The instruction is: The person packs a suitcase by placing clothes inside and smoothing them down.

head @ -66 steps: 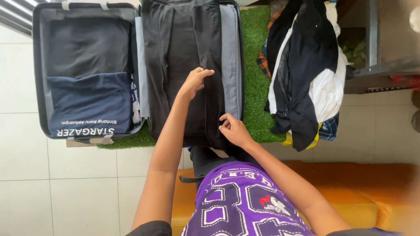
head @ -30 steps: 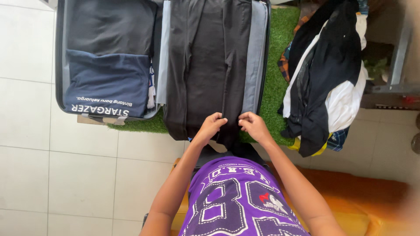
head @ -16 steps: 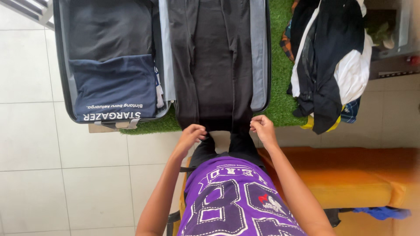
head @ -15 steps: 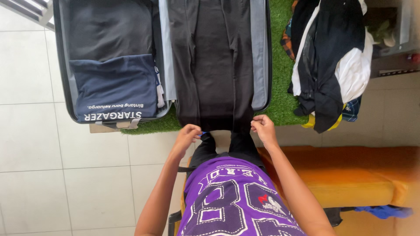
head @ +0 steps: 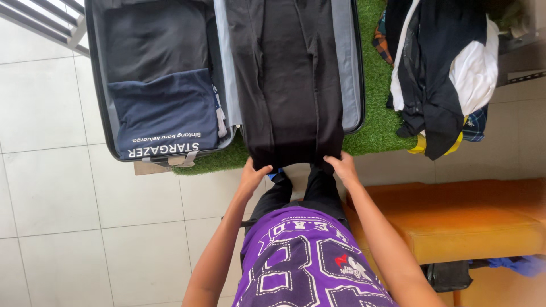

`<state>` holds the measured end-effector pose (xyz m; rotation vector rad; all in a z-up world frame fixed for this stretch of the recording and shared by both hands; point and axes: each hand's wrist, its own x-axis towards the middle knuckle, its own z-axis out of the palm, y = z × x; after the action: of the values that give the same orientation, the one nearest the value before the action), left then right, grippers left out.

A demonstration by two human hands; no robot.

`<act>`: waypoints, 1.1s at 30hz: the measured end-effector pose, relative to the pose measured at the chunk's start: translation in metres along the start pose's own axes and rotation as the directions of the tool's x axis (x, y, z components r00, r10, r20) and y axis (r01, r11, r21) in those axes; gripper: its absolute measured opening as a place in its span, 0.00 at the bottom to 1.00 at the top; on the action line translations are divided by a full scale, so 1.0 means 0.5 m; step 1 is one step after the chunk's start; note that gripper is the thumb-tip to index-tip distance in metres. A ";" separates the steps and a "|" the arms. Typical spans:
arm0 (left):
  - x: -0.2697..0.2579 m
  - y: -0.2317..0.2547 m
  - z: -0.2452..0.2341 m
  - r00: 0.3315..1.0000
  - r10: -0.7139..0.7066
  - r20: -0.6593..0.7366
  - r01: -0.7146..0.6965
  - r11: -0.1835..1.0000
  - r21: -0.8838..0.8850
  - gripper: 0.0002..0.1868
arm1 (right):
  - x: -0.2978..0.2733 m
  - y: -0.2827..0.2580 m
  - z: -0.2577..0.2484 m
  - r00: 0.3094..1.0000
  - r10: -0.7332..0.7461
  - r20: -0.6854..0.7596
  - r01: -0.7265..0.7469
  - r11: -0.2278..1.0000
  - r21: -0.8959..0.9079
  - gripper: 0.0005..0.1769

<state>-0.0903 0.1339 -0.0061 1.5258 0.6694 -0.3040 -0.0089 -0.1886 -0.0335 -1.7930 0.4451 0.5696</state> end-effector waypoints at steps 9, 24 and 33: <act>-0.034 -0.058 0.010 0.921 -0.273 0.279 0.223 0.954 0.199 0.27 | -0.059 0.090 0.000 0.983 0.151 0.102 -0.137 0.982 -0.131 0.26; -0.145 0.143 -0.046 0.847 -0.297 0.441 0.285 0.954 0.095 0.26 | -0.158 -0.046 -0.057 0.917 0.216 0.335 -0.193 0.976 -0.101 0.21; -0.085 0.308 -0.075 0.864 -0.089 0.496 0.336 0.835 -0.436 0.18 | -0.117 -0.293 -0.097 0.898 0.137 0.417 -0.340 0.818 0.464 0.14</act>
<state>-0.0428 0.1690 0.1469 0.8160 0.4896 -0.5923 0.0339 -0.1931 0.1256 -1.0717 0.5155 0.8523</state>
